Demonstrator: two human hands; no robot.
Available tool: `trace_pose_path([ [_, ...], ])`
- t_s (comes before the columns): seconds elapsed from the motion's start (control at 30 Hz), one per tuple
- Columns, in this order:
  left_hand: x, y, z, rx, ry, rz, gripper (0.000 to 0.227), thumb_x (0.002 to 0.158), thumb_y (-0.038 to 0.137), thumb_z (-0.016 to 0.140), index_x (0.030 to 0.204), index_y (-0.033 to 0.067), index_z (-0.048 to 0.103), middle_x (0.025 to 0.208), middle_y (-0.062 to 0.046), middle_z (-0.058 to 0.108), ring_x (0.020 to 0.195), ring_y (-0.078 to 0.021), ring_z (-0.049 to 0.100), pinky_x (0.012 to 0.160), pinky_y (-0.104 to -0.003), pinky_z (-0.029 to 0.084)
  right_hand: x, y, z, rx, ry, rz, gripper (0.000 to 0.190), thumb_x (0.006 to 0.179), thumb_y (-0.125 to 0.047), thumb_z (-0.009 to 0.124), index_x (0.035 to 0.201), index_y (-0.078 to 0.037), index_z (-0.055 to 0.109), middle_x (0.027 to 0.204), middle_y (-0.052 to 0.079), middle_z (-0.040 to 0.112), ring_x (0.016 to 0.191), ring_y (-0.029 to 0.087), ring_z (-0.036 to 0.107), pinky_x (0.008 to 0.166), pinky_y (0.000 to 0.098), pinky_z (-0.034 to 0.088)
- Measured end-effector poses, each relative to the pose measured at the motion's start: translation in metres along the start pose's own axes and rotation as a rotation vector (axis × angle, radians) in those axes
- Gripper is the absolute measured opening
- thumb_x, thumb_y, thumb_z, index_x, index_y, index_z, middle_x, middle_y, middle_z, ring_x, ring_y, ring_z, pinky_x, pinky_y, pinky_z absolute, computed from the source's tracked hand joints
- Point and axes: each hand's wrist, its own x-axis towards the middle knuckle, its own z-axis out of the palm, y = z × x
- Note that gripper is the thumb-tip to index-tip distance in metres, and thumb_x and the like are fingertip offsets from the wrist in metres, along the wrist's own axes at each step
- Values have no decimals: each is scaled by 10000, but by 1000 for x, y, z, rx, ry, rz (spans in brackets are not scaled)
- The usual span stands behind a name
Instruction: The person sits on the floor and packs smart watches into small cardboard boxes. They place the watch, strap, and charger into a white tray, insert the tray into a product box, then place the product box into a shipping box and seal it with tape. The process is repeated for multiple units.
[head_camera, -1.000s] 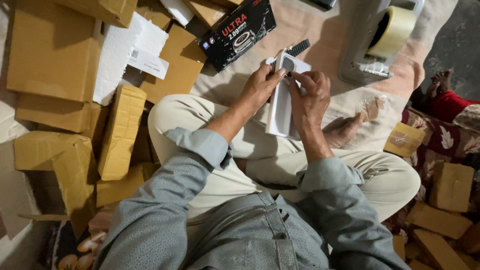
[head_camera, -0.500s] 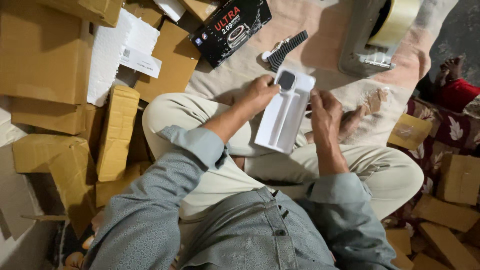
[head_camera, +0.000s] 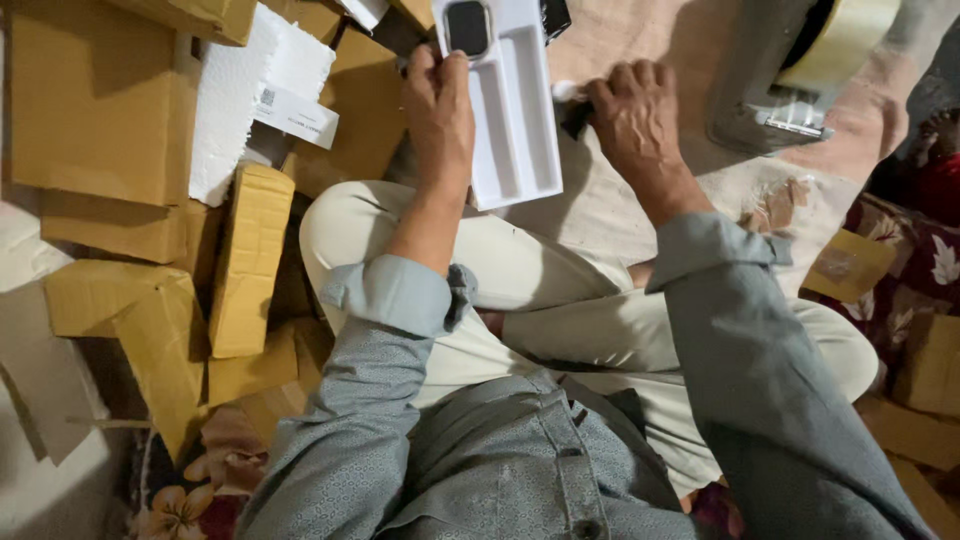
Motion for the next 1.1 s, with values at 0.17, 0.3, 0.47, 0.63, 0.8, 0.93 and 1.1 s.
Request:
trace_pose_path([
  [0.17, -6, -38, 41, 116, -221, -121, 268, 983, 287, 604, 1011, 23, 634, 879, -162, 695, 802, -299, 653, 712, -403, 511, -76, 8, -21, 179, -107, 643, 356, 843, -337, 846, 947, -17, 733, 846, 196, 721, 782, 383, 675, 698, 494, 511],
  [0.3, -18, -67, 74, 114, -456, 35, 324, 1022, 353, 600, 1112, 42, 617, 914, -166, 712, 844, -345, 686, 776, -449, 526, -109, 14, -33, 473, -170, 1011, 432, 948, -420, 812, 956, 10, 774, 788, 205, 713, 741, 322, 686, 716, 446, 512],
  [0.47, -34, -67, 77, 813, -135, 424, 472, 842, 416, 721, 1129, 64, 598, 1021, -203, 705, 926, -415, 679, 837, -505, 536, -117, 12, -28, 692, -91, 1150, 344, 886, -372, 740, 989, -48, 794, 754, 116, 743, 678, 201, 699, 663, 337, 538],
  [0.63, -63, -51, 53, 903, -648, -5, 584, 796, 308, 766, 1225, 11, 504, 1127, -233, 666, 1048, -424, 666, 856, -485, 534, -126, 9, -16, 616, -110, 1114, 340, 848, -366, 771, 973, -52, 813, 779, 111, 758, 734, 233, 727, 714, 365, 552],
  [0.8, -61, -49, 53, 969, -627, 116, 287, 941, 52, 598, 1217, -8, 545, 1018, -238, 710, 979, -405, 718, 843, -470, 576, -124, 4, -3, 341, -19, 891, 330, 823, -377, 820, 926, -64, 835, 839, 186, 746, 798, 372, 704, 722, 479, 529],
  [0.93, -56, -48, 61, 967, -508, 187, 178, 947, 65, 617, 1121, 31, 602, 998, -219, 720, 945, -395, 724, 814, -474, 577, -128, 7, -14, 469, -97, 981, 344, 819, -387, 789, 941, -66, 811, 830, 172, 754, 805, 333, 730, 784, 447, 552],
  [1.1, -57, -23, 55, 797, -330, 266, 297, 831, 225, 752, 1052, 58, 646, 981, -181, 725, 882, -384, 721, 740, -493, 554, -126, 4, -54, 396, -144, 1099, 340, 847, -389, 751, 936, -70, 828, 833, 175, 760, 779, 329, 728, 778, 450, 541],
])
